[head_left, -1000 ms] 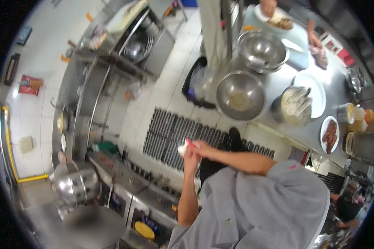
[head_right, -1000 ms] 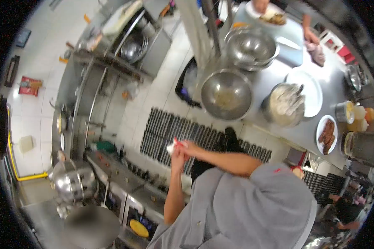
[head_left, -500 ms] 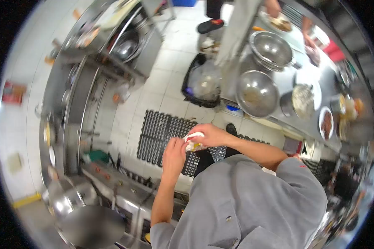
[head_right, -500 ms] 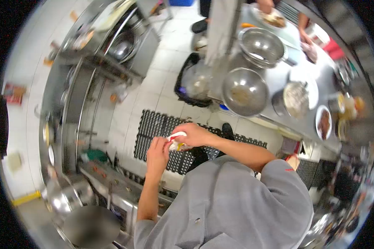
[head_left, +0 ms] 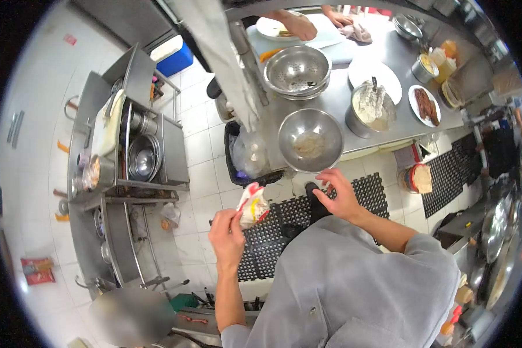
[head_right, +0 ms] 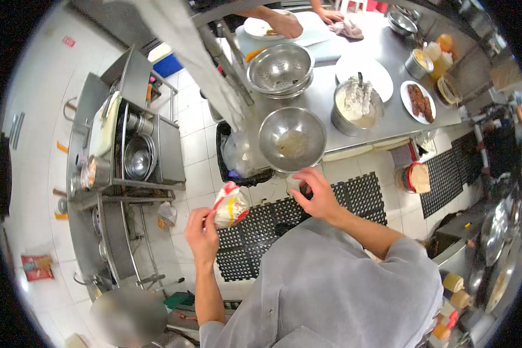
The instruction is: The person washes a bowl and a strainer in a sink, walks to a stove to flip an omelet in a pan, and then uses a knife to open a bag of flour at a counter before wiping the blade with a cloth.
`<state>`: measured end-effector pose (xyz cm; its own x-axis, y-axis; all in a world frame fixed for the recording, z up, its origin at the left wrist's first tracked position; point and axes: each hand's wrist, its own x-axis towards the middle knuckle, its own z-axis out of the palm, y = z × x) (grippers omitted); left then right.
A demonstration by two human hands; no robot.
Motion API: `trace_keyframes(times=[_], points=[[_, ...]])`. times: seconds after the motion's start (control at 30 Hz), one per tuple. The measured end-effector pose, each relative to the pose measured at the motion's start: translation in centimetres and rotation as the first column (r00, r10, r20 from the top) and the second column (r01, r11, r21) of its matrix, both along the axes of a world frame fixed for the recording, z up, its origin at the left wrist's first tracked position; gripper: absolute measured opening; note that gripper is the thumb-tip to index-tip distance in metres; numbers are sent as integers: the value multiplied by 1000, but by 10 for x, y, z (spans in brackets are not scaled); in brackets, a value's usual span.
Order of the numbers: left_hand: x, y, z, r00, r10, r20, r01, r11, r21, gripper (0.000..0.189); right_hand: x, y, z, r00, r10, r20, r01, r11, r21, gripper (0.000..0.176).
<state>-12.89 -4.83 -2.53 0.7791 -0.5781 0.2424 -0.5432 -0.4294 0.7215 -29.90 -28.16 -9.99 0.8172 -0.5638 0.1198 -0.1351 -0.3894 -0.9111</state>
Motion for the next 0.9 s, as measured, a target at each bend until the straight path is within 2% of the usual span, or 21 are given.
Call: trace_keyframes(times=[0.03,0.07,0.1,0.13,0.17,0.2,0.23,0.3,0.33,0.4,0.43,0.47,0.53,0.57,0.6,0.63,0.73,0.77,0.8,0.87,0.9], points=[[6,-7,10,1000,-25,4,25,1000,8,6,3,-11,-6,1000,-25,4,25,1000,8,39],[12,-10,23,999,29,-18,-30,998,-49,5,8,-24,-16,948,-317,-3,317,948,-6,36],[16,-11,34,995,88,-43,-91,991,-99,4,13,-35,-25,817,-577,-12,577,817,-20,33],[21,-19,41,997,74,-37,-77,993,-92,4,22,-54,-28,808,-588,-12,588,809,-11,33],[24,-27,48,998,65,-22,-67,992,-106,3,30,-74,-31,811,-563,-157,573,714,401,29],[29,-38,53,999,46,-8,-47,991,-125,4,31,-87,-33,830,-491,-267,506,457,731,26],[35,-44,46,998,55,41,-48,986,-161,3,30,-94,-38,812,-526,-253,516,445,732,26],[40,-63,49,998,26,60,-14,981,-195,2,18,-94,-50,926,-331,-180,368,688,625,21],[39,-72,49,997,46,64,-32,977,-210,2,1,-97,-40,909,-373,-185,401,670,625,21],[36,-98,43,999,32,-7,-33,983,-181,5,-32,-108,-11,921,-371,-118,371,745,554,17],[36,-111,40,1000,19,-6,-20,984,-179,5,-54,-119,-28,884,-467,3,443,839,317,14],[36,-121,37,1000,5,-2,-5,985,-172,6,-77,-130,16,854,-495,-158,508,731,455,13],[45,-142,29,999,-30,35,35,983,-181,6,-127,-157,49,758,-602,-250,652,697,299,11],[47,-152,25,997,22,73,-5,976,-218,5,-156,-172,40,729,-659,-188,684,686,249,10],[49,-164,18,992,77,104,-48,965,-257,5,-182,-188,24,705,-709,-21,708,703,65,6],[58,-176,6,906,5,424,46,993,-110,5,-189,-195,47,620,-770,-149,774,569,279,6],[73,-209,-10,960,-146,238,143,989,31,6,-212,-228,19,491,-868,-81,844,450,293,8],[77,-215,-3,928,-143,344,127,990,68,7,-213,-245,-3,446,-892,-77,871,413,267,9],[74,-221,-4,927,-162,338,144,986,78,7,-214,-251,-22,401,-911,-96,896,367,250,9],[69,-230,-6,933,-110,342,111,994,16,7,-204,-261,-39,392,-919,-33,852,350,389,13],[72,-232,-14,885,-245,396,241,969,59,7,-203,-264,-54,409,-911,-60,839,349,417,15]])
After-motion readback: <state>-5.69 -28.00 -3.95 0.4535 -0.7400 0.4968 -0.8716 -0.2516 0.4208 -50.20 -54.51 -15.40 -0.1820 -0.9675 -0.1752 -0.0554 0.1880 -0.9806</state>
